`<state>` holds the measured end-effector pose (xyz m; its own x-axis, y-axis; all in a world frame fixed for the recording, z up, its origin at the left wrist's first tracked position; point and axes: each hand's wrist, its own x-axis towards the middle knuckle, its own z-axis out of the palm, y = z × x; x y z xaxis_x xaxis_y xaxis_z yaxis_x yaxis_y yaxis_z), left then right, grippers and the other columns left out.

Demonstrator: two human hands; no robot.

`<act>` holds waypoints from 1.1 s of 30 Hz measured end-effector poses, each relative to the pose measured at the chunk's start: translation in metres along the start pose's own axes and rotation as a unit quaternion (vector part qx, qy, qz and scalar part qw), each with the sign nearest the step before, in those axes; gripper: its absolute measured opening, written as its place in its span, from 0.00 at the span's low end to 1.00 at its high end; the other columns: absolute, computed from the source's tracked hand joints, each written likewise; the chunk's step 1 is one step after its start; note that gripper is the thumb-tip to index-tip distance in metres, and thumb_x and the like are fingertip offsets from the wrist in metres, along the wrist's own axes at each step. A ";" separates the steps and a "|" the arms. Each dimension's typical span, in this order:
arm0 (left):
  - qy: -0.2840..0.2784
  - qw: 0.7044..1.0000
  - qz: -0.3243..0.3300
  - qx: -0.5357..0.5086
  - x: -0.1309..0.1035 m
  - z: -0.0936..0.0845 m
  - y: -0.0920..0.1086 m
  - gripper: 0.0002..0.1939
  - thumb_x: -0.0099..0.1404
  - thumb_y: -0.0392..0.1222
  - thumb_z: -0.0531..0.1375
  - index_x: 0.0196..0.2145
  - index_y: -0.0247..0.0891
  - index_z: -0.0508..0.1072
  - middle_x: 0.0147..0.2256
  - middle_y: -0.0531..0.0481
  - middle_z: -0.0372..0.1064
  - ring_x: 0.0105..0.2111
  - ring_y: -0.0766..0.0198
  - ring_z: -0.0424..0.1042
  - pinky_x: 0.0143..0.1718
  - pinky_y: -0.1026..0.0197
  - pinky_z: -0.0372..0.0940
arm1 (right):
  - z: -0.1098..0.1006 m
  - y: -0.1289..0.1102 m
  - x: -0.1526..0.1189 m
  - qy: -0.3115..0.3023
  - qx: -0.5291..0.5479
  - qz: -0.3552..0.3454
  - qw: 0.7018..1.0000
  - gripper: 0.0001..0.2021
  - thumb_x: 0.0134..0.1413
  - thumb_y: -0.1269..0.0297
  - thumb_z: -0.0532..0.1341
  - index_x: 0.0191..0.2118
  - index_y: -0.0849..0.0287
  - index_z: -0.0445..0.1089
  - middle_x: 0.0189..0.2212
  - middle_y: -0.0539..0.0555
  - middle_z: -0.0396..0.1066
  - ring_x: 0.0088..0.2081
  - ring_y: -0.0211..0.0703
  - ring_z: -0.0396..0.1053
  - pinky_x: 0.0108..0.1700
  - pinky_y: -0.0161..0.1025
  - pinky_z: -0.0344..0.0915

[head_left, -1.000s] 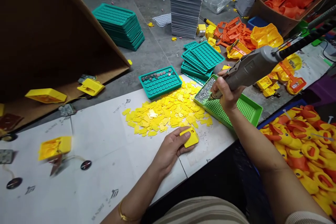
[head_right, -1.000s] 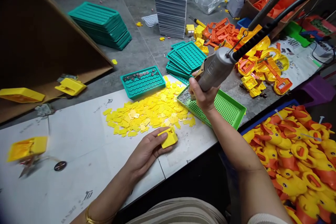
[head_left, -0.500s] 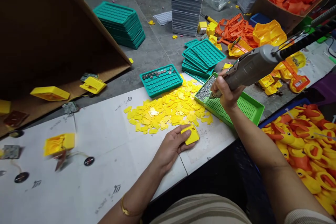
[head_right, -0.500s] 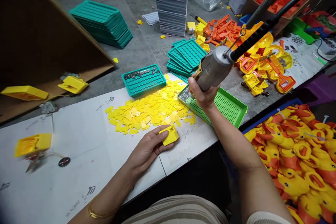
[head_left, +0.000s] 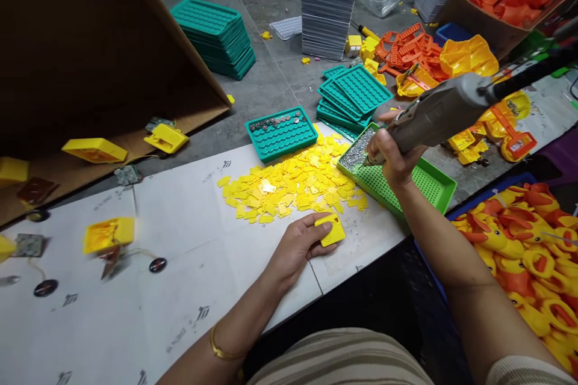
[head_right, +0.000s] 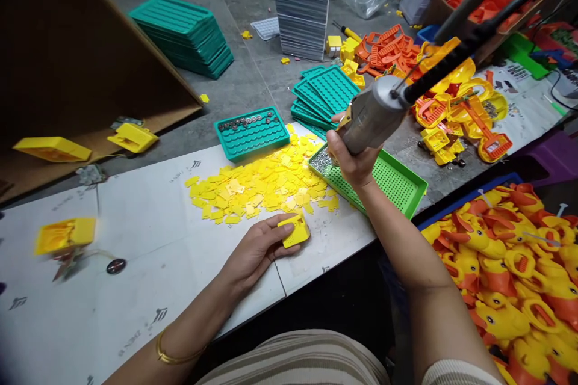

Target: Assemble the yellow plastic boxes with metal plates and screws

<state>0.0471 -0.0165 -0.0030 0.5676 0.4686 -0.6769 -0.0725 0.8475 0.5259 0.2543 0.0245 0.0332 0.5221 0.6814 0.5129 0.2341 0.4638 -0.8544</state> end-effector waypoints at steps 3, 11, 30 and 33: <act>0.007 1.000 0.005 0.003 0.000 0.001 -0.003 0.17 0.54 0.35 0.67 0.42 0.30 0.73 0.35 0.43 0.75 0.32 0.61 0.77 0.31 0.64 0.74 | 0.000 -0.022 -0.004 -0.003 0.018 -0.019 1.000 0.12 0.48 0.53 0.65 0.34 0.50 0.65 0.16 0.43 0.56 0.14 0.35 0.56 0.18 0.37 0.57; -0.010 0.999 0.009 0.030 0.002 0.001 -0.006 0.17 0.56 0.36 0.65 0.43 0.29 0.73 0.36 0.41 0.75 0.33 0.61 0.76 0.32 0.63 0.73 | 0.006 -0.088 -0.056 -0.150 0.142 0.056 0.977 0.07 0.52 0.59 0.62 0.36 0.51 0.64 0.16 0.42 0.55 0.15 0.35 0.57 0.18 0.36 0.60; 0.007 0.998 0.026 0.050 0.000 0.006 -0.008 0.16 0.54 0.36 0.66 0.42 0.30 0.73 0.37 0.43 0.75 0.35 0.60 0.75 0.30 0.63 0.72 | 0.007 -0.080 -0.066 -0.204 0.139 0.058 0.967 0.06 0.53 0.63 0.60 0.37 0.52 0.64 0.18 0.44 0.60 0.17 0.35 0.61 0.19 0.36 0.62; -0.002 0.998 0.030 0.061 -0.001 0.007 -0.010 0.15 0.53 0.37 0.66 0.40 0.30 0.74 0.35 0.44 0.74 0.34 0.60 0.75 0.30 0.62 0.72 | 0.010 -0.080 -0.065 -0.247 0.161 0.073 0.953 0.05 0.52 0.65 0.60 0.33 0.52 0.62 0.18 0.44 0.59 0.16 0.36 0.60 0.17 0.36 0.60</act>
<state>0.0531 -0.0269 -0.0037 0.5681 0.5169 -0.6404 -0.0058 0.7806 0.6250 0.1937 -0.0512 0.0687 0.0623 0.8982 0.4351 -0.1162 0.4395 -0.8907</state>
